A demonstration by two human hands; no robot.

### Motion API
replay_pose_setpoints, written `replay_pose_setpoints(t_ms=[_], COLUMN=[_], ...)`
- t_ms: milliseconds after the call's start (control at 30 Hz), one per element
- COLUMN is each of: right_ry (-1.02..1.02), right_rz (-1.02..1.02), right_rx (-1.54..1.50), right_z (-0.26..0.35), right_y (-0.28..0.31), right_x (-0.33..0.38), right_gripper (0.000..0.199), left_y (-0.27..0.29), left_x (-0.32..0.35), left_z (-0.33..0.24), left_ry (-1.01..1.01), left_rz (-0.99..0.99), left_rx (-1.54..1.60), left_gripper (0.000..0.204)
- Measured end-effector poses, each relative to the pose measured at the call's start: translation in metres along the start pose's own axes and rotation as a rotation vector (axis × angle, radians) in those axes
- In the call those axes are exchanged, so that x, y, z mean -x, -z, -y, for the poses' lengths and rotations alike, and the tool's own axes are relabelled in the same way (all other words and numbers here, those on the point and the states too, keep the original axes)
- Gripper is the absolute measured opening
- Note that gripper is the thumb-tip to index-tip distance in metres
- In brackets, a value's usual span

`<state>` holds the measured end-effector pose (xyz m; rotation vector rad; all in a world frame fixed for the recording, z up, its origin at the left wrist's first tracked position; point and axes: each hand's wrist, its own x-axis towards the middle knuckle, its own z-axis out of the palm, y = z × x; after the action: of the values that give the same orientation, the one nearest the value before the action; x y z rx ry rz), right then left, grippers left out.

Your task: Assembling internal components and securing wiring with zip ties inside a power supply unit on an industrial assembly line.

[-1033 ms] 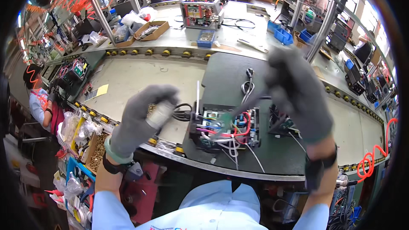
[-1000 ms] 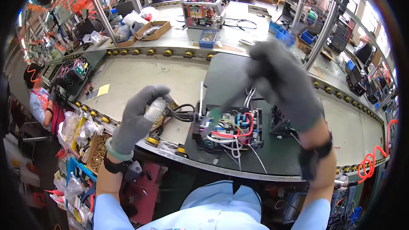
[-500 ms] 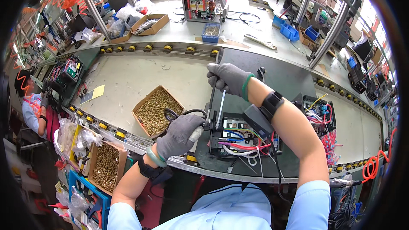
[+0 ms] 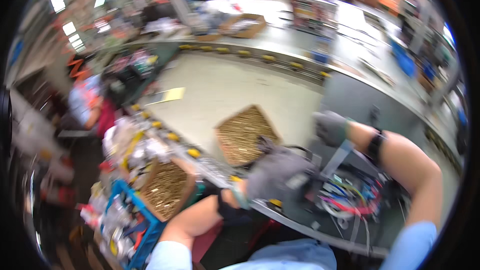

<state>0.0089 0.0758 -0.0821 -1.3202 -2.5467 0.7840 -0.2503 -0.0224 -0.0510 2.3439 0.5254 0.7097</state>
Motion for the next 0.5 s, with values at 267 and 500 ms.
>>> replay_pose_setpoints(t_ms=[267, 500], right_ry=[-1.09, -0.281], right_rz=[0.136, 0.422], right_rx=[-1.072, -0.402], right_z=[0.019, -0.049], right_y=[0.01, -0.05], right_x=[0.005, 0.009], right_gripper=[0.018, 0.011], left_y=[-0.051, -0.04], left_x=[-0.003, -0.008], left_z=[0.02, 0.019], left_ry=[-0.043, 0.016], left_rz=[-0.045, -0.036], left_rx=[-0.146, -0.116], left_gripper=[0.033, 0.033])
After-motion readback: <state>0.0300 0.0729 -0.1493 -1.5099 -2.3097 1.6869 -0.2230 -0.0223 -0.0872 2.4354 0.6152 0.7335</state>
